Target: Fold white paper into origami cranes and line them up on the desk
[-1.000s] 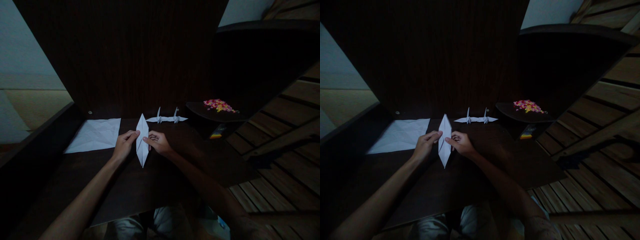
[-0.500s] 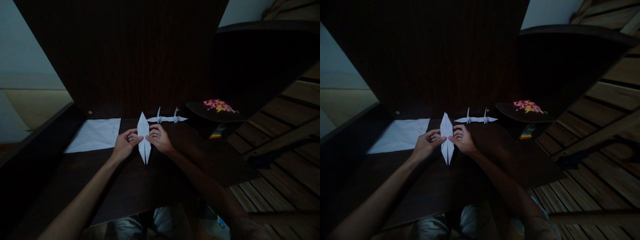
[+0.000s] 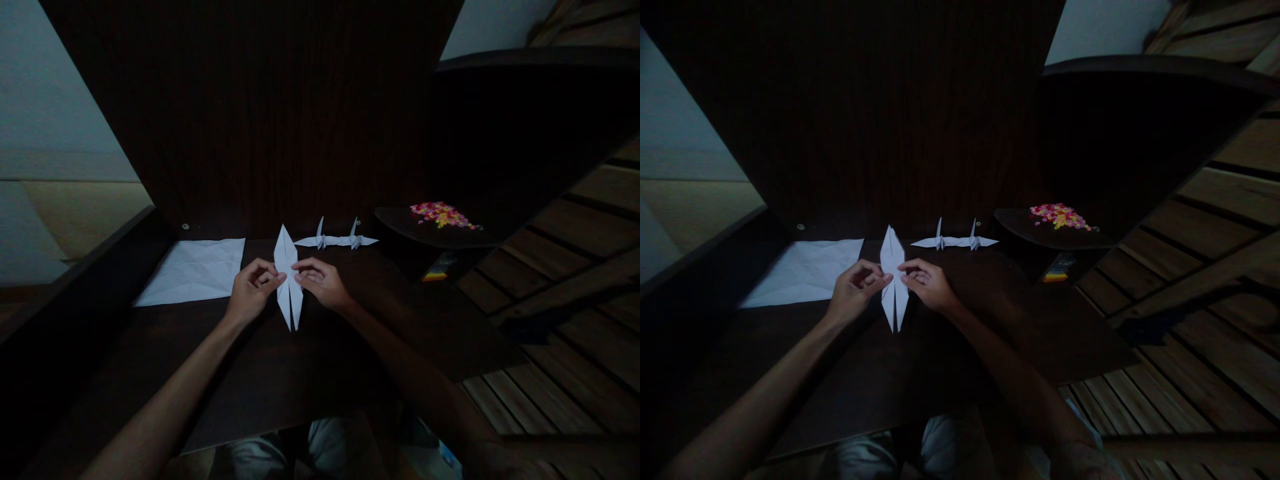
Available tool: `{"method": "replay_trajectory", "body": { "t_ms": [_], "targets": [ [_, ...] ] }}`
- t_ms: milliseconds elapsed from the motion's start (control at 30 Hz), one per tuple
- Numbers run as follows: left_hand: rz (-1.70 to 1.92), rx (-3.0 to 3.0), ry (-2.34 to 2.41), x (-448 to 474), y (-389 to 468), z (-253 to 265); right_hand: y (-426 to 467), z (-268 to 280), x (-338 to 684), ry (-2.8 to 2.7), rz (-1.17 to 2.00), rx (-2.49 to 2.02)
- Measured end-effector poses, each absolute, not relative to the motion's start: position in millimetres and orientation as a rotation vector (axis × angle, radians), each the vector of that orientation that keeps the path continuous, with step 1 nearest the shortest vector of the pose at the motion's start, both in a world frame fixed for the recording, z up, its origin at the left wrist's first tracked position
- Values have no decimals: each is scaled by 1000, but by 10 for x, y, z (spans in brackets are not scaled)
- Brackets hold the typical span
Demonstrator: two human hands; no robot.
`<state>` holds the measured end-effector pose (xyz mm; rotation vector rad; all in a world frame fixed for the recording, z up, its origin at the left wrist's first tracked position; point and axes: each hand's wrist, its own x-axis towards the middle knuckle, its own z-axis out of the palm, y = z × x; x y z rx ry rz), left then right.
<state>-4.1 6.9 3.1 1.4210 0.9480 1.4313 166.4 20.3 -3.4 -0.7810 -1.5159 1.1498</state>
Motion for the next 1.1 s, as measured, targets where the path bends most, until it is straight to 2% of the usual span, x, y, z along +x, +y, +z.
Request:
{"method": "replay_trajectory", "body": {
  "t_ms": [567, 1100],
  "targets": [
    [1421, 1285, 995, -41, 101, -32, 246, -106, 1650, -1309, 1167, -818],
    [1487, 1536, 1227, 24, -4, -51, 206, -121, 1560, -1242, 1073, -851]
  ]
}}
